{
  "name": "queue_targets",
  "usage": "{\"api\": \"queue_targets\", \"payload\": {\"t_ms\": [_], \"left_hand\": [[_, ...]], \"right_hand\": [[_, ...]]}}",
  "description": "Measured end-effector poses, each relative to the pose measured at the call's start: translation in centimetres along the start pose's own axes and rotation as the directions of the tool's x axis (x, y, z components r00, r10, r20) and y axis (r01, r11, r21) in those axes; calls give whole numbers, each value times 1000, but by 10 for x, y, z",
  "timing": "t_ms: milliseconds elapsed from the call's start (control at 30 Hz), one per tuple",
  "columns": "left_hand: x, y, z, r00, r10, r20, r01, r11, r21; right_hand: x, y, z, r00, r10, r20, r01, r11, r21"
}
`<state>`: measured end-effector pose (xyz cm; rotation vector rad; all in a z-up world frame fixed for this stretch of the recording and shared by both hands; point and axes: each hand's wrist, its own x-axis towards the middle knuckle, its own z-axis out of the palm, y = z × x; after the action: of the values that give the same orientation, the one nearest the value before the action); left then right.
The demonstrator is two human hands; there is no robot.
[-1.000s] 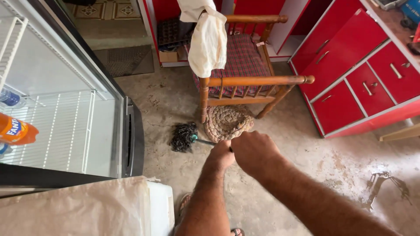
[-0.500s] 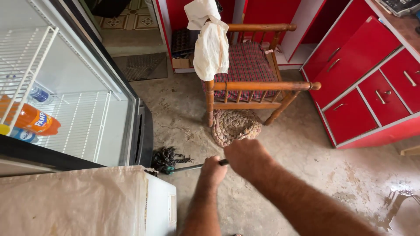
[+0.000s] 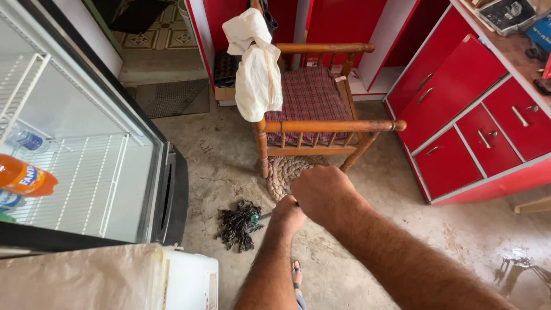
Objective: Cleaning debris from the floor using a stick and cloth.
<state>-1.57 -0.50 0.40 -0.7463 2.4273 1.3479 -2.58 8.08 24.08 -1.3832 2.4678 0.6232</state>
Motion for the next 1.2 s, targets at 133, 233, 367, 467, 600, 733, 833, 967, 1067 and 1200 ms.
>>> {"api": "queue_targets", "payload": {"t_ms": [133, 233, 367, 467, 600, 733, 833, 967, 1067, 1200], "left_hand": [[3, 33, -25, 996, -76, 48, 74, 997, 35], [19, 40, -33, 985, -147, 93, 141, 988, 70], [40, 35, -49, 991, -109, 73, 107, 994, 34], [33, 40, -65, 988, -125, 92, 130, 990, -50], [56, 33, -58, 978, -202, 53, 209, 935, -285], [65, 25, -63, 974, -170, -147, 146, 975, -165], [80, 13, -53, 939, -280, -198, 237, 947, -215], [61, 18, -58, 872, -158, -464, 64, 975, -212], [25, 57, -62, 845, -416, -335, 287, 883, -372], [39, 65, -23, 806, -488, -336, 341, 845, -412]], "right_hand": [[16, 21, -3, 1000, -7, -14, 7, 1000, 19], [32, 35, -5, 999, -44, -4, 44, 999, -15], [65, 51, -11, 978, -194, -72, 186, 977, -103], [84, 55, -19, 964, -249, -94, 243, 967, -69], [103, 65, -30, 953, -276, -121, 271, 961, -59], [121, 59, -46, 939, -334, -81, 325, 940, -107], [131, 57, -52, 921, -382, -74, 374, 922, -104], [134, 44, -55, 861, -500, -94, 480, 860, -174], [129, 50, -46, 869, -493, -43, 475, 855, -207], [131, 77, -15, 821, -571, -26, 549, 800, -240]]}}
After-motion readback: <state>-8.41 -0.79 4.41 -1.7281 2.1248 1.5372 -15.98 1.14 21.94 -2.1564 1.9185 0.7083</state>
